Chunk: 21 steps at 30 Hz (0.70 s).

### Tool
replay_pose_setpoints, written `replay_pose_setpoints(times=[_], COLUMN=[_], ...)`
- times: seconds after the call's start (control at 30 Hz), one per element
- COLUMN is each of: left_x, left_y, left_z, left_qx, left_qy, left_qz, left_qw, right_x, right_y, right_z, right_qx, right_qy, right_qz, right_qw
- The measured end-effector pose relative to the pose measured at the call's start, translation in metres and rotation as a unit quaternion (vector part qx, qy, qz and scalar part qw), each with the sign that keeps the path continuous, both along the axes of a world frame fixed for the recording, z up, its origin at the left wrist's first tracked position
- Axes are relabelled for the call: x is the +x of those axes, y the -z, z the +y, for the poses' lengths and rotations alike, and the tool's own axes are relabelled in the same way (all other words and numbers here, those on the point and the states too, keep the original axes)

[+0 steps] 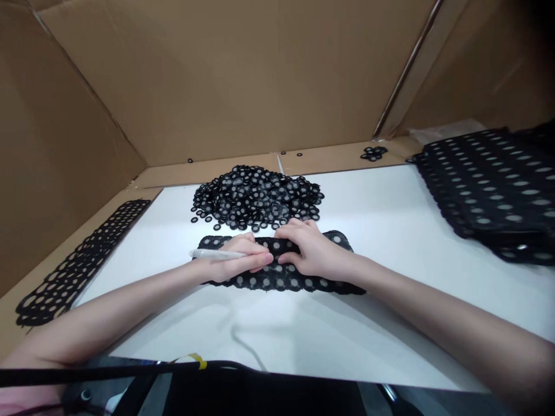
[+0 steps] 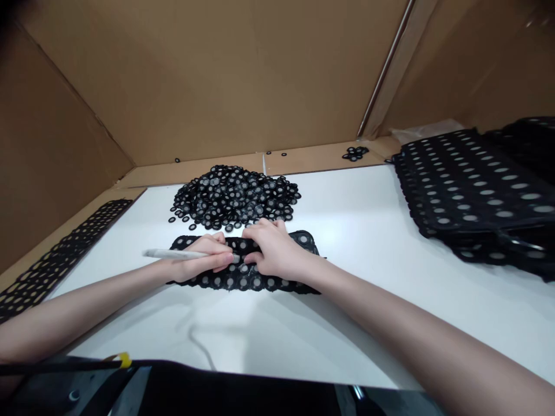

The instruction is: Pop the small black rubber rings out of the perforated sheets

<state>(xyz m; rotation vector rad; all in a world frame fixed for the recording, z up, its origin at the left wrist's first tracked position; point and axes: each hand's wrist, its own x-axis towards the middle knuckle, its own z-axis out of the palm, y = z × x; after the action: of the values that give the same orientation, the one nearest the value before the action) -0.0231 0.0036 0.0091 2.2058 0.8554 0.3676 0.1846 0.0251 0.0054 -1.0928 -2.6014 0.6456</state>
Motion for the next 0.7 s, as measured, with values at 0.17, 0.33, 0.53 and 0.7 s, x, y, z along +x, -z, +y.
replay_pose_setpoints(times=[0.17, 0.33, 0.53, 0.7], left_x=[-0.0047, -0.0079, -0.0082, -0.0078], left_y=[0.0021, 0.0042, 0.0096, 0.0053], left_z=[-0.0014, -0.0044, -0.0045, -0.0038], left_qx=[-0.009, -0.033, -0.051, -0.003], left_qy=[-0.036, -0.059, -0.085, -0.081], left_qz=[-0.07, -0.143, -0.209, -0.197], left_qw=[0.997, 0.987, 0.973, 0.977], right_x=[0.0033, 0.0049, 0.0057, 0.0064], right_y=[-0.0046, -0.0089, -0.0091, -0.01], right_z=[0.0022, 0.0034, 0.0041, 0.0051], right_qx=[-0.027, -0.043, -0.041, -0.033], right_qy=[0.0, -0.005, -0.019, -0.028], right_qz=[0.019, 0.04, 0.03, 0.037], right_qw=[0.999, 0.998, 0.999, 0.998])
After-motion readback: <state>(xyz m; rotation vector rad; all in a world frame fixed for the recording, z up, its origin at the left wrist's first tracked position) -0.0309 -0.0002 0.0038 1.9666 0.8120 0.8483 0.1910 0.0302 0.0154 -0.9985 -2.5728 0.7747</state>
